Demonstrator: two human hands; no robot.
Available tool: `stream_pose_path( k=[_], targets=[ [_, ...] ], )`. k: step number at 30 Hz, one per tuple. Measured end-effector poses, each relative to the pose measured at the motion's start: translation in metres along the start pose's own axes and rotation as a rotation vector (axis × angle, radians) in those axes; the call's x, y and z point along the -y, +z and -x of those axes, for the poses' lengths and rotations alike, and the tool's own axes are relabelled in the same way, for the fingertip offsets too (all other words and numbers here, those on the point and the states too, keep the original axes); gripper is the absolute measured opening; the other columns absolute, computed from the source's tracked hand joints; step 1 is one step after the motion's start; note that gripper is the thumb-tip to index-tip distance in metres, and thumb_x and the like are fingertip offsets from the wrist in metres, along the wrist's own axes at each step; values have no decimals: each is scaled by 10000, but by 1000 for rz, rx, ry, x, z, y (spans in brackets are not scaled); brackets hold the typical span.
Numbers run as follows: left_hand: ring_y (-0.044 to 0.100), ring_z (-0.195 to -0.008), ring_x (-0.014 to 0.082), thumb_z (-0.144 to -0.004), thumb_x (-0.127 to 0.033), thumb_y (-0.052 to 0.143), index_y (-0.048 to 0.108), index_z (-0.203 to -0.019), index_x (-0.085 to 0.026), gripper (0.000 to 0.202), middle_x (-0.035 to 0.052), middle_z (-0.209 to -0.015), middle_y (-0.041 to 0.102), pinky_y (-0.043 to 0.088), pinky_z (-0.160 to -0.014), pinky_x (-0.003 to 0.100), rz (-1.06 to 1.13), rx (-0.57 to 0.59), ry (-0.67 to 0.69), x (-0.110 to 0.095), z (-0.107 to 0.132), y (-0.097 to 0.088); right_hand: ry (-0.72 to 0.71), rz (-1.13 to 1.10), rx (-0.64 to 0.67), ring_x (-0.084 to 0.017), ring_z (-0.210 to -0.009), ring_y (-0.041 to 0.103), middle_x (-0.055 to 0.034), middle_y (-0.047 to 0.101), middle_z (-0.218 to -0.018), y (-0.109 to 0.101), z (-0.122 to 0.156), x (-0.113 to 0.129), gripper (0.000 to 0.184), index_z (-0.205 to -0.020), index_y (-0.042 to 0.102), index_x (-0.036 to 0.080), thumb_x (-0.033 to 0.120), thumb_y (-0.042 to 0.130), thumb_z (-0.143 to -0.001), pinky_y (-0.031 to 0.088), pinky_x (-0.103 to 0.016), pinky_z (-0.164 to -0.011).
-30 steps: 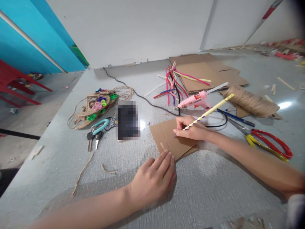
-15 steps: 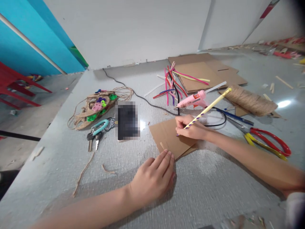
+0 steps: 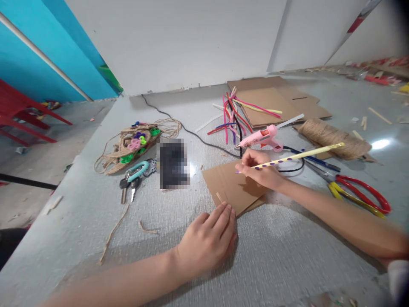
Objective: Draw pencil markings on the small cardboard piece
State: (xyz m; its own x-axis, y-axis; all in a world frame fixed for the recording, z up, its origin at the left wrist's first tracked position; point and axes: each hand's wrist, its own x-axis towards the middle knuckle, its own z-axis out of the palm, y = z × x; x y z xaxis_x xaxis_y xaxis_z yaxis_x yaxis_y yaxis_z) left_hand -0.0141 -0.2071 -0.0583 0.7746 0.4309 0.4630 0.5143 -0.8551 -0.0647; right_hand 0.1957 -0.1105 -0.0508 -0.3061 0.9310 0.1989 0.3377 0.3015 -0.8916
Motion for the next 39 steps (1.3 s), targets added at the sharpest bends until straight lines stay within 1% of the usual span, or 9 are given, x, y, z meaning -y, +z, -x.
stream_pose_path(
  k=[3, 5, 10, 13, 16, 24, 30, 34, 39],
  targets=[
    [668, -951, 256, -900, -166, 406, 644, -1047, -33, 310, 132, -1048, 694, 551, -551, 293, 1, -10, 1, 0, 0, 0, 34, 14, 160, -99, -625, 503, 3, 589, -709, 4, 0, 6, 172, -769, 595, 173, 339, 638, -772, 366, -230, -557],
    [668, -954, 256, -898, -163, 410, 643, -1049, -33, 307, 133, -1052, 692, 553, -552, 292, 5, -13, -2, 0, 0, 0, 90, 10, 242, -100, -626, 505, 5, 589, -709, 7, 1, 9, 193, -766, 600, 173, 356, 659, -752, 367, -225, -547],
    [668, -956, 256, -898, -162, 412, 643, -1044, -29, 304, 134, -1048, 693, 555, -549, 293, 13, -8, -4, 1, -1, 0, 111, 129, 85, -70, -487, 365, 60, 426, -521, 8, 4, 5, 337, -584, 412, 188, 375, 633, -755, 263, -223, -466],
    [667, -957, 257, -900, -160, 406, 642, -1045, -33, 305, 135, -1045, 694, 553, -550, 293, 13, -8, -7, 1, -1, 0, 70, 217, 121, -72, -465, 353, 55, 402, -471, 6, 4, 3, 369, -523, 347, 191, 324, 566, -789, 234, -232, -464],
    [669, -952, 256, -900, -161, 404, 643, -1044, -37, 305, 134, -1037, 696, 547, -552, 287, 12, -6, -9, 0, -1, -1, 42, 249, 196, -76, -476, 365, 53, 415, -480, 5, 1, 2, 341, -526, 354, 189, 290, 564, -775, 239, -231, -475],
    [669, -951, 254, -899, -161, 406, 642, -1041, -33, 304, 134, -1043, 695, 547, -546, 289, 19, -7, -11, 0, -2, -1, 57, 258, 217, -74, -486, 356, 56, 406, -491, 6, 1, 3, 314, -529, 360, 189, 264, 570, -751, 239, -231, -482],
    [666, -961, 262, -893, -164, 420, 638, -1055, -27, 303, 137, -1054, 690, 556, -553, 304, 19, 1, -5, 0, 0, -1, 57, 254, 184, -74, -481, 354, 58, 398, -491, 6, 2, 1, 303, -528, 351, 191, 248, 558, -741, 243, -229, -473],
    [665, -963, 250, -896, -165, 416, 640, -1057, -38, 303, 140, -1058, 688, 557, -563, 293, 4, 4, -4, 0, 0, -1, 63, 218, 114, -70, -473, 341, 63, 386, -483, 4, 1, 1, 303, -528, 348, 194, 251, 553, -744, 249, -226, -473],
    [666, -960, 247, -903, -169, 406, 642, -1058, -44, 308, 128, -1058, 691, 556, -564, 288, 7, 6, -4, 0, -1, -1, 91, 184, 268, -72, -489, 410, 40, 506, -522, -1, -5, 3, 274, -552, 408, 182, 259, 574, -756, 277, -219, -480]
  ],
)
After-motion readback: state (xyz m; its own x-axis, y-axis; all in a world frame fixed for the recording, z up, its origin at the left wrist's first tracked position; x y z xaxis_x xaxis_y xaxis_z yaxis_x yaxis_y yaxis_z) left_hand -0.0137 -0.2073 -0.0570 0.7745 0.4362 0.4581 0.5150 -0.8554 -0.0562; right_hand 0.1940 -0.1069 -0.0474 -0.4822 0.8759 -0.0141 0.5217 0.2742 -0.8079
